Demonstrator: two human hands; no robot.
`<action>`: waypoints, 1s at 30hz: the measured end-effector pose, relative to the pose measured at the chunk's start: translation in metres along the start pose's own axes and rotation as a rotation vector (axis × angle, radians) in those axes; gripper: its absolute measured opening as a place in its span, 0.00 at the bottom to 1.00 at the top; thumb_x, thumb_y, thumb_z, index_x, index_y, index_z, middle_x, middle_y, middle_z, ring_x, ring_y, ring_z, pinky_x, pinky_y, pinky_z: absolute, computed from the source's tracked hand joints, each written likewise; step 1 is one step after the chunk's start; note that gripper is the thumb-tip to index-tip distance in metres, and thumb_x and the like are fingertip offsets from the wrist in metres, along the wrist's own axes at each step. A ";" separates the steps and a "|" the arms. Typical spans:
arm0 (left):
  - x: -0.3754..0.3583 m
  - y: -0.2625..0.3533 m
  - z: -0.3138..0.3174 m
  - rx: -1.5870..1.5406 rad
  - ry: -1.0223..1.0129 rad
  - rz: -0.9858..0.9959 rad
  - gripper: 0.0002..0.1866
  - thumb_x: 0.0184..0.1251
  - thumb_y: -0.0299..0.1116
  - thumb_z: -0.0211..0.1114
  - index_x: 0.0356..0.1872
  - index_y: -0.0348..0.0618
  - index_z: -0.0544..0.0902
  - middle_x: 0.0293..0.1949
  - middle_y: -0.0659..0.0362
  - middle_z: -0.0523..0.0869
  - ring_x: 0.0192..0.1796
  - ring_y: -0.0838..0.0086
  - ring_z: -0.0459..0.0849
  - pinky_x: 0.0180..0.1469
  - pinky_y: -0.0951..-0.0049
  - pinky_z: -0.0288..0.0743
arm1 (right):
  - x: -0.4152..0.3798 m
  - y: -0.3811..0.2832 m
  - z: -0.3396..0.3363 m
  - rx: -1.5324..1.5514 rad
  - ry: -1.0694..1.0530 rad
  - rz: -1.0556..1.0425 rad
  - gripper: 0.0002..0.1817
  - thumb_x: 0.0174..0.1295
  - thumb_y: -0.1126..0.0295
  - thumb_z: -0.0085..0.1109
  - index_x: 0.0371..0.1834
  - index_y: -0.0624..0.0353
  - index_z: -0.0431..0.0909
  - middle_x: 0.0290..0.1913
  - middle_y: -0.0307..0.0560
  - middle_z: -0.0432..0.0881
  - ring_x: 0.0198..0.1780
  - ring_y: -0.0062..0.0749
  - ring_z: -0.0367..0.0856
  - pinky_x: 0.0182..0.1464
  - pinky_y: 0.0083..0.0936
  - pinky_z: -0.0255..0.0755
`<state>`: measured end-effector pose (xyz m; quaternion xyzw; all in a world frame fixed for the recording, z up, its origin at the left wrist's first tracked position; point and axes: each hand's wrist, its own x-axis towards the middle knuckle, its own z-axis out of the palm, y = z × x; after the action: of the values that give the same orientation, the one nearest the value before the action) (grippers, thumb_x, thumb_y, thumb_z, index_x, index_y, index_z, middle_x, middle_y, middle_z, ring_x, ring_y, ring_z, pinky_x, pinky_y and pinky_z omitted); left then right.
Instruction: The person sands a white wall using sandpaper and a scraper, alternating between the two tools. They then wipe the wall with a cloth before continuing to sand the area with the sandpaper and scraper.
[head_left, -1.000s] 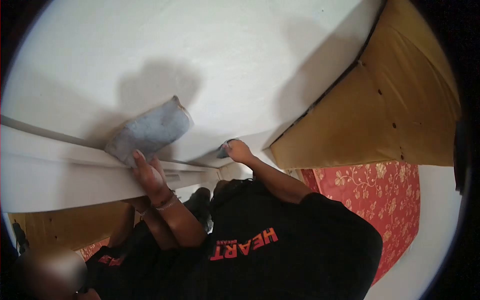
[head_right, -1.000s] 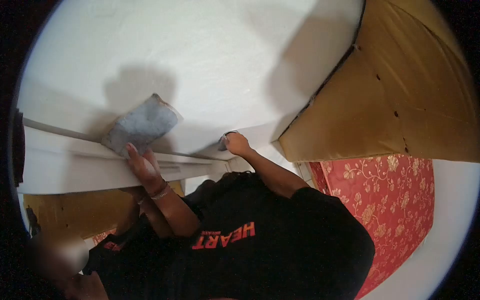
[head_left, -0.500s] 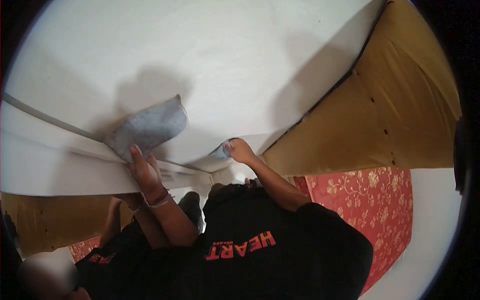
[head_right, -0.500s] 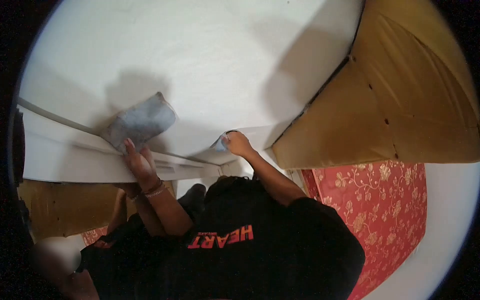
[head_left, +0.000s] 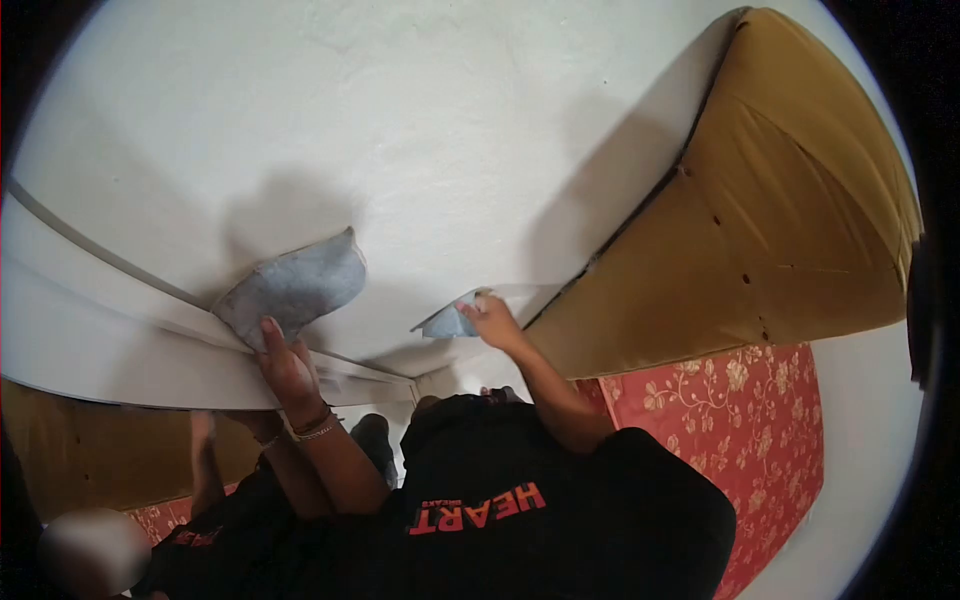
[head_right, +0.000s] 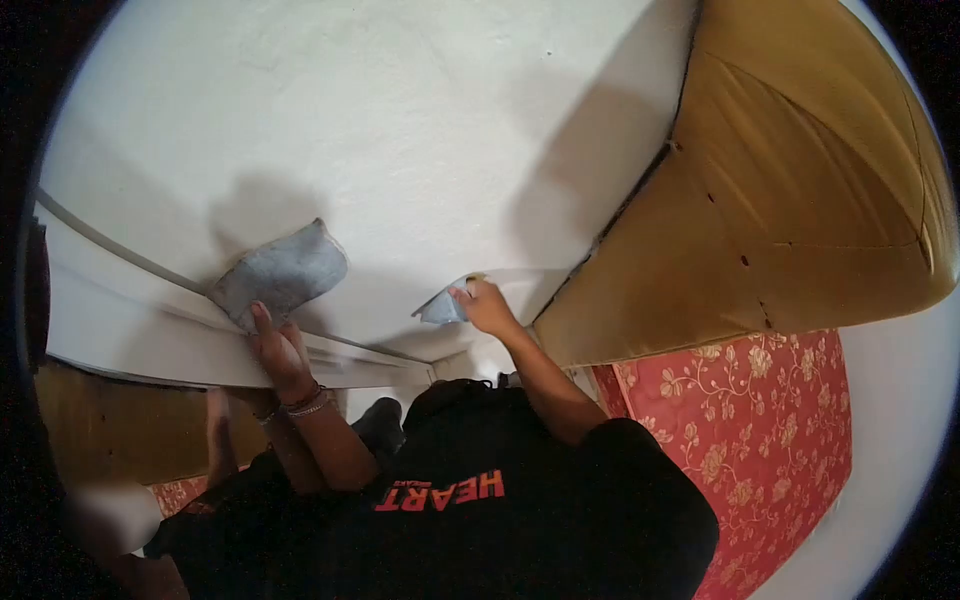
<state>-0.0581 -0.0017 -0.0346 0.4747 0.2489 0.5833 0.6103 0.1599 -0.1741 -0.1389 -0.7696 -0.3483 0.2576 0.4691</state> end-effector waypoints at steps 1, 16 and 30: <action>-0.006 0.011 0.009 -0.131 0.036 -0.043 0.25 0.67 0.38 0.54 0.60 0.35 0.62 0.57 0.57 0.69 0.57 0.73 0.69 0.60 0.70 0.60 | -0.002 -0.029 -0.015 0.081 -0.011 -0.049 0.23 0.60 0.56 0.53 0.19 0.67 0.70 0.15 0.47 0.69 0.21 0.29 0.66 0.27 0.27 0.63; -0.010 0.016 0.009 -0.096 0.062 -0.166 0.20 0.66 0.36 0.56 0.55 0.36 0.69 0.51 0.62 0.74 0.51 0.80 0.71 0.54 0.77 0.64 | -0.004 0.003 -0.002 0.014 0.127 -0.055 0.18 0.58 0.59 0.57 0.24 0.66 0.78 0.17 0.42 0.73 0.21 0.18 0.68 0.25 0.23 0.64; -0.011 0.017 0.022 -0.099 0.032 -0.054 0.23 0.67 0.33 0.54 0.60 0.34 0.63 0.57 0.58 0.70 0.59 0.72 0.66 0.63 0.71 0.56 | -0.033 0.049 -0.021 0.394 0.473 0.298 0.17 0.54 0.72 0.58 0.45 0.68 0.70 0.38 0.43 0.76 0.38 0.24 0.72 0.42 0.23 0.67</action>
<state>-0.0498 -0.0210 -0.0132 0.4276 0.2420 0.5855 0.6448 0.1687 -0.2265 -0.1722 -0.7451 -0.0571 0.1999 0.6337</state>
